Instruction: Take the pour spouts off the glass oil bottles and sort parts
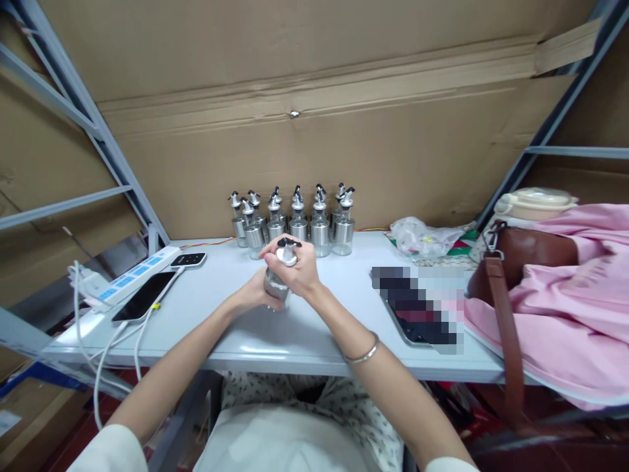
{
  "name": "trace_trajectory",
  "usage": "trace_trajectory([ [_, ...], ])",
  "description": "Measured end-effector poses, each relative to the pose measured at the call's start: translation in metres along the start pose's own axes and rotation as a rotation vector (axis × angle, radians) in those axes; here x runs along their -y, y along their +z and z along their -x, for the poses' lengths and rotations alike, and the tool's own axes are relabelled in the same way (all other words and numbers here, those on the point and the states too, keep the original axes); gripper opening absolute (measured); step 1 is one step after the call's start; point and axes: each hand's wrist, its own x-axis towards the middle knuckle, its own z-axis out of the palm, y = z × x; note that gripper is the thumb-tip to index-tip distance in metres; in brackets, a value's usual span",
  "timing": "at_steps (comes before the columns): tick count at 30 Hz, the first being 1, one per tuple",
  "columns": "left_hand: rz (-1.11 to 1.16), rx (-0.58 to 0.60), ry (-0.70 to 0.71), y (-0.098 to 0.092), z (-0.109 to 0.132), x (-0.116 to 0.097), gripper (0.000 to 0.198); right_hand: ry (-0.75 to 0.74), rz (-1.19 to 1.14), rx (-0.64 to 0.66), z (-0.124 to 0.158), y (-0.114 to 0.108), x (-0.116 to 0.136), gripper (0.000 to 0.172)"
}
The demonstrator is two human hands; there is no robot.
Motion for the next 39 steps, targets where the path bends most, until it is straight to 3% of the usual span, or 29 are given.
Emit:
trace_trajectory([
  [3,0.312,0.505,-0.193,-0.008,0.005,-0.005,0.045,0.26,-0.24,0.196,-0.004,-0.002,0.005,0.016],
  [5,0.474,0.744,-0.325,-0.012,0.01,-0.003,0.05,0.4,-0.453,0.336,-0.005,-0.001,0.008,0.023],
  [7,0.578,0.838,-0.433,-0.015,0.014,0.0,0.052,0.485,-0.609,0.425,-0.004,0.001,0.008,0.032],
  [9,0.635,0.836,-0.494,-0.016,0.015,0.006,0.052,0.538,-0.688,0.402,-0.004,0.002,0.006,0.039],
  [14,0.705,0.652,-0.4,-0.011,0.004,0.02,0.05,0.64,-0.77,0.007,-0.009,0.002,-0.012,0.033],
  [18,0.67,0.502,-0.299,-0.007,-0.006,0.027,0.047,0.593,-0.605,-0.238,-0.013,0.003,-0.026,0.035],
  [22,0.541,0.308,-0.239,-0.005,-0.005,0.024,0.043,0.443,-0.329,-0.315,-0.012,0.006,-0.034,0.039],
  [30,0.458,0.113,-0.266,0.002,-0.004,0.018,0.039,0.063,0.268,-0.38,-0.006,-0.008,-0.046,0.025],
  [33,0.3,0.003,-0.185,-0.009,-0.009,0.021,0.036,0.04,0.386,-0.457,-0.008,-0.016,-0.053,0.024],
  [36,0.075,-0.284,-0.129,-0.037,-0.007,0.029,0.034,0.085,0.375,-0.532,-0.011,-0.022,-0.062,0.026],
  [39,0.094,-0.341,-0.13,-0.073,0.003,0.044,0.032,0.127,0.39,-0.569,-0.013,-0.027,-0.068,0.029],
])
